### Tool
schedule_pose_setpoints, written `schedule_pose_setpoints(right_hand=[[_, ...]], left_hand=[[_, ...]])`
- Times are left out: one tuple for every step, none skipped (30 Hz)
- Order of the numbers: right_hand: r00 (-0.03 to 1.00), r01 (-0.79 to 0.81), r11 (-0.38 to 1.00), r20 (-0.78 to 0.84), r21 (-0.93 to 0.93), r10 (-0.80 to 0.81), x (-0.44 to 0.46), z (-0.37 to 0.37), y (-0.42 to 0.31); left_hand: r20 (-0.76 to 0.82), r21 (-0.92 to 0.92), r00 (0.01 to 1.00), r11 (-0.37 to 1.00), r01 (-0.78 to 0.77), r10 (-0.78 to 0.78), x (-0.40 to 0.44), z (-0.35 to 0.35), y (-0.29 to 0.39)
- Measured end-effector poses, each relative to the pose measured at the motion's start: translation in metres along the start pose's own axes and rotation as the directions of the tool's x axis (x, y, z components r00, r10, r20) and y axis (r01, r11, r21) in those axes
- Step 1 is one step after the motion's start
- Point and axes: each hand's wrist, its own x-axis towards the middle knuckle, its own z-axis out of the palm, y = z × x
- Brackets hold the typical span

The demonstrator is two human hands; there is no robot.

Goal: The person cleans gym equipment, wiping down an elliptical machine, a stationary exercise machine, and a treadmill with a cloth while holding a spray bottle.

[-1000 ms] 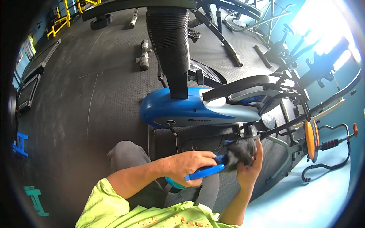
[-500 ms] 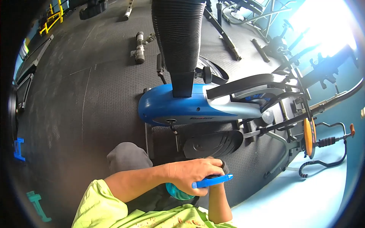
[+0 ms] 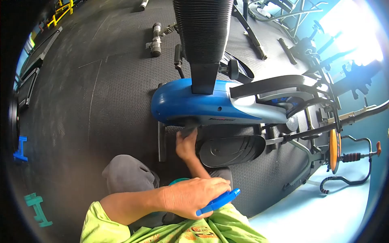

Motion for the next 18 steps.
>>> schedule_pose_setpoints(right_hand=[[0.990, 0.032, 0.964, -0.139, 0.263, 0.005, 0.001, -0.034, -0.049], [0.980, -0.090, 0.937, -0.137, 0.338, 0.143, 0.002, -0.036, -0.053], [0.984, -0.085, 0.937, -0.122, 0.340, 0.133, 0.007, -0.029, -0.044], [0.945, -0.265, 0.959, 0.226, 0.103, 0.237, 0.013, -0.022, -0.031], [0.772, -0.341, 0.922, 0.505, -0.184, 0.386, 0.015, -0.021, -0.030], [0.847, -0.369, 0.914, 0.343, -0.172, 0.406, 0.008, -0.024, -0.040], [0.848, -0.364, 0.916, 0.347, -0.170, 0.401, 0.007, -0.018, -0.038], [0.945, -0.299, 0.954, 0.137, -0.012, 0.297, 0.010, -0.018, -0.038], [0.975, -0.191, 0.974, -0.095, 0.126, 0.203, 0.014, -0.018, -0.035], [0.912, -0.398, 0.759, 0.138, 0.515, 0.385, 0.024, -0.019, -0.027], [0.912, -0.402, 0.760, 0.145, 0.510, 0.385, 0.036, -0.044, -0.046], [0.925, -0.375, 0.741, 0.179, 0.557, 0.334, 0.046, -0.077, -0.072], [0.936, -0.352, 0.715, 0.208, 0.604, 0.285, 0.048, -0.095, -0.083], [0.934, -0.356, 0.713, 0.204, 0.604, 0.294, 0.038, -0.077, -0.074], [0.979, -0.102, 0.961, -0.145, 0.259, 0.143, 0.027, -0.043, -0.060], [0.911, 0.073, 0.976, -0.384, -0.206, -0.149, 0.020, -0.025, -0.051], [0.969, -0.045, 0.995, 0.240, -0.087, 0.065, 0.016, -0.061, -0.065], [0.995, -0.088, 0.993, 0.056, 0.075, 0.084, 0.008, -0.032, -0.040]], left_hand=[[-0.010, -0.014, 1.000, 1.000, 0.019, -0.019, -0.002, 0.002, -0.001], [-0.048, 0.017, 0.999, 1.000, 0.009, -0.008, -0.004, 0.005, -0.004], [-0.063, 0.010, 0.998, 1.000, 0.017, -0.017, -0.005, 0.003, -0.003], [-0.049, -0.007, 0.998, 0.999, 0.049, -0.050, -0.007, -0.001, 0.000], [-0.029, -0.021, 0.996, 0.996, 0.082, -0.082, -0.009, -0.003, 0.002], [-0.032, -0.024, 0.995, 0.996, 0.089, -0.090, -0.011, -0.002, 0.001], [-0.043, -0.011, 0.996, 0.997, 0.081, -0.082, -0.011, -0.002, 0.001], [-0.058, 0.003, 0.996, 0.998, 0.071, -0.070, -0.011, -0.003, 0.001], [-0.069, 0.004, 0.995, 0.997, 0.071, -0.071, -0.010, -0.004, 0.001], [-0.066, 0.021, 0.996, 0.998, 0.062, -0.060, -0.010, -0.004, 0.002], [-0.058, 0.035, 0.997, 0.998, 0.053, -0.051, -0.009, -0.003, 0.002], [-0.056, 0.024, 0.997, 0.998, 0.056, -0.054, -0.007, -0.002, 0.001], [-0.040, 0.017, 0.998, 0.998, 0.056, -0.056, -0.005, -0.002, 0.001], [-0.023, 0.020, 0.998, 0.998, 0.054, -0.054, -0.003, -0.002, 0.002], [-0.017, 0.031, 0.999, 0.998, 0.048, -0.048, -0.001, -0.001, 0.001], [-0.024, 0.062, 0.999, 0.997, 0.043, -0.042, 0.001, 0.001, -0.003], [-0.034, 0.092, 0.999, 0.995, 0.041, -0.038, 0.002, 0.002, -0.005], [-0.041, 0.099, 0.998, 0.994, 0.041, -0.037, 0.002, 0.001, -0.005]])
